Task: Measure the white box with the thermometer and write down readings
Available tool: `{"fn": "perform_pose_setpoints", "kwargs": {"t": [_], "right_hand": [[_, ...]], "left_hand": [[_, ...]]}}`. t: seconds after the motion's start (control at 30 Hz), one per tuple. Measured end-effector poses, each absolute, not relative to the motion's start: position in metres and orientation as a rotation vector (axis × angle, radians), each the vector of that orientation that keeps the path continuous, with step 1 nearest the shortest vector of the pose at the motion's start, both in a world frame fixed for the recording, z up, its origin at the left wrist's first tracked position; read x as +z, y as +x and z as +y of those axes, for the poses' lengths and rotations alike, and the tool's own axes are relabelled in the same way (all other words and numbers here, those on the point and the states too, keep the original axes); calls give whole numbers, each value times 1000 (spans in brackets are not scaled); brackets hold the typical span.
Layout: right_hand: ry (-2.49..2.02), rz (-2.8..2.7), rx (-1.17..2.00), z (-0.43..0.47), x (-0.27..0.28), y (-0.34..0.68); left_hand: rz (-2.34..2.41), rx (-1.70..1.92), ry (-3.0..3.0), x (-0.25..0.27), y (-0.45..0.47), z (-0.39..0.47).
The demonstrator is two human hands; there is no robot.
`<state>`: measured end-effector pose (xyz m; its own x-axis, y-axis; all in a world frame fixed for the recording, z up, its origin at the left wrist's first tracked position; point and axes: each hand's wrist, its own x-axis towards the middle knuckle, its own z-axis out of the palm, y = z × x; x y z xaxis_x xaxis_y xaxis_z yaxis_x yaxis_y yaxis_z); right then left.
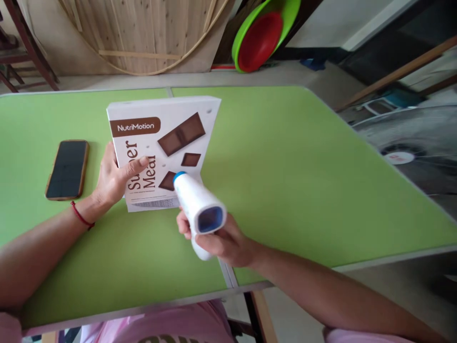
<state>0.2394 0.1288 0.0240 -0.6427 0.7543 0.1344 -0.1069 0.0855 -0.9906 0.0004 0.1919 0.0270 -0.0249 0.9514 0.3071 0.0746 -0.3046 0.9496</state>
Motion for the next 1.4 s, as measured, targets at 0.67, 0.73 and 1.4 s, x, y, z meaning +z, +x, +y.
{"fn": "perform_pose_setpoints", "kwargs": {"t": [0.67,0.73,1.4], "right_hand": [[-742,-1616,1780,125,9,228],[-747,-1601,1794,126,9,228],[-751,-1580,1823,130,14,226]], "left_hand": [[1057,1350,1537,32,0,194],[1079,1349,1523,32,0,194],[1035,1348,1491,35,2,194]]}}
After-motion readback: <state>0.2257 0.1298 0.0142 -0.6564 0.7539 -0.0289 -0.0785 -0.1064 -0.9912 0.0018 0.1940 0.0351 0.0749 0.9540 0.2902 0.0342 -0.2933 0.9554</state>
